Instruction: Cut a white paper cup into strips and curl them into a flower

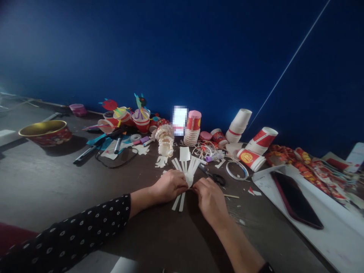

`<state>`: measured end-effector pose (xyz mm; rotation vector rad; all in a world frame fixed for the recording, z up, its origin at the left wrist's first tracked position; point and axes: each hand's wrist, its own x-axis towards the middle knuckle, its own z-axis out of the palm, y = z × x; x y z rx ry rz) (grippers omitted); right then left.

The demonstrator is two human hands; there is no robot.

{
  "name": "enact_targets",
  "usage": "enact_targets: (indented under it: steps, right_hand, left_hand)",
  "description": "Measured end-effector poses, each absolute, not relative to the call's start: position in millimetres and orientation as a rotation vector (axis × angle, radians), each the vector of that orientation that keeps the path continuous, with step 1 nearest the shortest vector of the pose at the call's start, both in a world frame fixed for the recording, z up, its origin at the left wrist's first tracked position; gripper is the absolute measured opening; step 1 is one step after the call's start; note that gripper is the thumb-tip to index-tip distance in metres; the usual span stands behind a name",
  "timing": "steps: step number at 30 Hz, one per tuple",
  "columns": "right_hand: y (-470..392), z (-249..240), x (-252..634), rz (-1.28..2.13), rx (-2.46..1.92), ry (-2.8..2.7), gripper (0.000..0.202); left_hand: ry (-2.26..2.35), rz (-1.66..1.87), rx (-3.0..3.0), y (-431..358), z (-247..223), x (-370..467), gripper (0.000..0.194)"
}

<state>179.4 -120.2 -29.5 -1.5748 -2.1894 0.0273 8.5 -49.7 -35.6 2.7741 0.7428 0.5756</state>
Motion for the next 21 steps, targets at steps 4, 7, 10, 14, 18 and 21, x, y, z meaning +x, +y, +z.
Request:
enact_targets:
  steps: [4,7,10,14,18,21]
  right_hand:
    - [-120.1,-28.5,184.5,0.014,-1.587,-2.199,0.021]
    - [-121.9,-26.9,189.9,0.03,-1.621,-2.196,0.02]
    - [-123.7,-25.5,194.2,0.059,-1.644,-2.198,0.019]
    - [-124.1,-24.4,198.1,0.082,-1.677,-2.195,0.018]
    - [-124.6,-22.7,202.9,0.062,-1.729,-2.197,0.02]
    - [-125.8,-21.0,206.0,0.037,-1.753,-2.213,0.02]
  left_hand:
    - [0.741,0.597,2.721,-48.8,-36.8,7.3,0.012]
    - [0.74,0.597,2.709,-49.3,-35.8,6.6,0.012]
    - [0.747,0.602,2.716,-50.0,-35.0,6.7,0.014]
    - [0.744,0.583,2.722,-50.6,-35.1,7.4,0.012]
    - [0.772,0.535,2.756,-51.4,-35.2,8.2,0.014]
    - [0.793,0.503,2.79,-53.1,-33.6,8.8,0.017]
